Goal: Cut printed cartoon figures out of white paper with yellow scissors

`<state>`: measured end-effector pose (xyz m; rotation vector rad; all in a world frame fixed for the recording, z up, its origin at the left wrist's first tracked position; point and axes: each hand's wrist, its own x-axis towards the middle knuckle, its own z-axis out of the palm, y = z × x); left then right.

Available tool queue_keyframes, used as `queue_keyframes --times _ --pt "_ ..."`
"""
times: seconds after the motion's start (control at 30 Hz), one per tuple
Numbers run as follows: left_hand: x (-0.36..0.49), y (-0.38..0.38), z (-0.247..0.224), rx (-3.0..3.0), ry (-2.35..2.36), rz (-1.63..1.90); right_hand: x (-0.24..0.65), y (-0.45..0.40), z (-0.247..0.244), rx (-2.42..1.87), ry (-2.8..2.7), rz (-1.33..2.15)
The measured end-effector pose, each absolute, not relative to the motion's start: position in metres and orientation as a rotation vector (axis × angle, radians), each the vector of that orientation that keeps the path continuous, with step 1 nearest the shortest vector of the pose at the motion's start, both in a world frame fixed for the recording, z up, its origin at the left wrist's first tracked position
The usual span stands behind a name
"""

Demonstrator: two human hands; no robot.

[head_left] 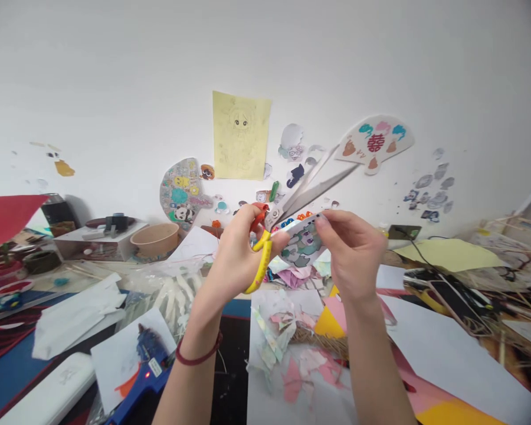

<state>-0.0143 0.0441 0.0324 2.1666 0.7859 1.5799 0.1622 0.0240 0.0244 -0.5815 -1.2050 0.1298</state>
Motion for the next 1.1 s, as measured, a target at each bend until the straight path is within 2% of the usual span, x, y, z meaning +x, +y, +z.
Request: queue_keyframes --times 0.17,0.4,1.1 --pt "-0.021 0.035 0.038 2.425 1.023 1.504 0.162 0.018 0.027 -0.562 -1.186 -0.019" --pt "-0.023 0.031 0.041 2.546 1.022 1.349 0.160 0.012 0.029 -0.508 -1.248 -0.046" --pt "-0.023 0.031 0.042 2.487 0.967 1.269 0.160 0.012 0.030 -0.419 -1.236 -0.067"
